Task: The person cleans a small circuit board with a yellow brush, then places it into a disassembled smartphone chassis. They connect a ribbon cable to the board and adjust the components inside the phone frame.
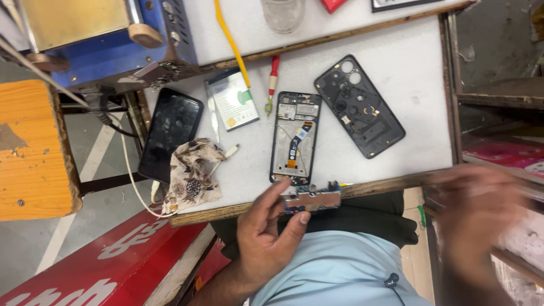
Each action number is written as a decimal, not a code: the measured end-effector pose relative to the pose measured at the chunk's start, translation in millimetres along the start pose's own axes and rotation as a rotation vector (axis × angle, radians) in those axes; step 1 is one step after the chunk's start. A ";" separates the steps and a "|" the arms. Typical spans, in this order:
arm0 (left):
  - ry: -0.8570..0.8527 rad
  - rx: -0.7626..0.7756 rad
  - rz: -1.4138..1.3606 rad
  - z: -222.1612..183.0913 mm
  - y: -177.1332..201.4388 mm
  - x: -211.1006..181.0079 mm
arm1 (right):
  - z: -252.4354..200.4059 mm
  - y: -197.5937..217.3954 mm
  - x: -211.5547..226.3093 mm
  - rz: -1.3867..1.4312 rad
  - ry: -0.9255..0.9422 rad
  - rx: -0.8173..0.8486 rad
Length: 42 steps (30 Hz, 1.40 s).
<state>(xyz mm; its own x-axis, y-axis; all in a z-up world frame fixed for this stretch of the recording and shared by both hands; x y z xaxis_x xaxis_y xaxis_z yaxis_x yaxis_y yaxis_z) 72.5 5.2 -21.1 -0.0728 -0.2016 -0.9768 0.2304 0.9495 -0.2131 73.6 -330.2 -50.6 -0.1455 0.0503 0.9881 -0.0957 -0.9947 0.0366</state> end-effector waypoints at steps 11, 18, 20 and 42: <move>0.045 0.074 0.180 4.4 -9.0 0.2 | 23.0 -129.7 17.9 -0.241 -0.379 0.605; 0.074 0.166 0.313 16.5 -2.2 -11.0 | 24.2 -132.7 17.0 -0.099 -0.347 0.592; 0.098 0.140 0.122 17.1 -0.6 -5.1 | 26.3 -128.6 19.9 0.007 -0.294 0.525; 0.103 0.156 0.114 9.7 2.5 -9.0 | 20.5 -128.8 21.6 0.091 -0.273 0.524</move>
<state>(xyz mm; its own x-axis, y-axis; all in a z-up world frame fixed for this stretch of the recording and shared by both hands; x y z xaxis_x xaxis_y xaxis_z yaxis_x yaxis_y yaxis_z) 83.2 7.0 -13.1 -0.1347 -0.0620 -0.9889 0.3899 0.9142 -0.1104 103.0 -202.8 -30.9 0.1345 0.0068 0.9909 0.4138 -0.9090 -0.0499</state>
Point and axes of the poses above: each hand's wrist, its own z-axis towards the middle knuckle, its own y-axis out of the back of the hand, x = y × z, the point moved 7 cm from there along z, towards the middle knuckle, and after that the axes turned 10 degrees about x, right-handed, at the moved point
